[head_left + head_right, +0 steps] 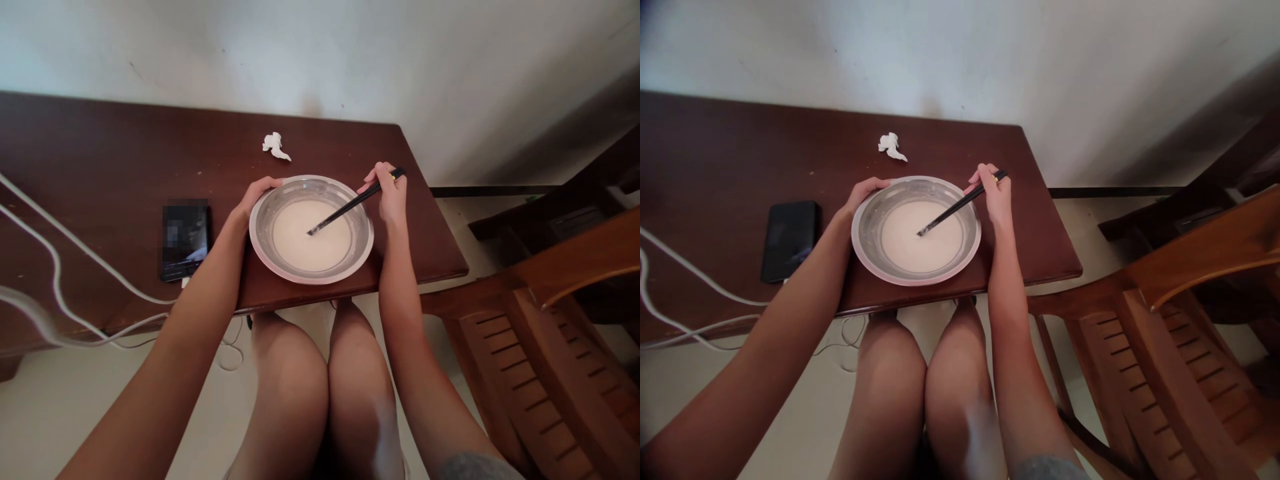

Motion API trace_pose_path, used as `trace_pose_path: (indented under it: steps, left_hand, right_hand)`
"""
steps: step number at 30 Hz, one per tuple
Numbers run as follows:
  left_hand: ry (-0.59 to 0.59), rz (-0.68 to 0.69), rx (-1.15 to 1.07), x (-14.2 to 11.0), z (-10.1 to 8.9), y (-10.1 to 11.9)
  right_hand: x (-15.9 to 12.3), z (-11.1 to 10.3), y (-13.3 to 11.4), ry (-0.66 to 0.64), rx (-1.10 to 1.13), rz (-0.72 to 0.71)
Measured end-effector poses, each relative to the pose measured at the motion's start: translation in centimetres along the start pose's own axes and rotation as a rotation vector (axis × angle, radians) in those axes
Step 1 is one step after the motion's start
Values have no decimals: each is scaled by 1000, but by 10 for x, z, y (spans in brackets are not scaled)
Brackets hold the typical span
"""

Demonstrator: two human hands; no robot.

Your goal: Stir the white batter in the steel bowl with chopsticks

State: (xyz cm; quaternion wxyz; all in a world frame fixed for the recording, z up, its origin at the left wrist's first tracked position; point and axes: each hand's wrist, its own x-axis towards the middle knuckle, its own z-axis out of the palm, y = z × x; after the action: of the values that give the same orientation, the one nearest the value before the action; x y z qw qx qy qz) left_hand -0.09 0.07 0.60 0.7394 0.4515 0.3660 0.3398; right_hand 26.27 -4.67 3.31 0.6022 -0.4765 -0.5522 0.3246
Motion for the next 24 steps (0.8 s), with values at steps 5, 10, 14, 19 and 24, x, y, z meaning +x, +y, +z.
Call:
trace_pose_path:
  steps: [5, 10, 14, 19, 24]
  left_hand:
    - [4, -8, -14, -1, 1, 1]
    - [28, -20, -22, -4, 2, 2]
    - [58, -48, -38, -8, 3, 2]
    - [23, -51, -54, -9, 5, 4]
    - [41, -53, -24, -9, 2, 3]
  right_hand:
    - [-2, 3, -1, -149, 15, -20]
    - [0, -1, -2, 24, 48, -25]
    - [-3, 3, -6, -147, 52, 7]
    - [-1, 1, -4, -12, 41, -20]
    - [-1, -1, -4, -93, 64, -15]
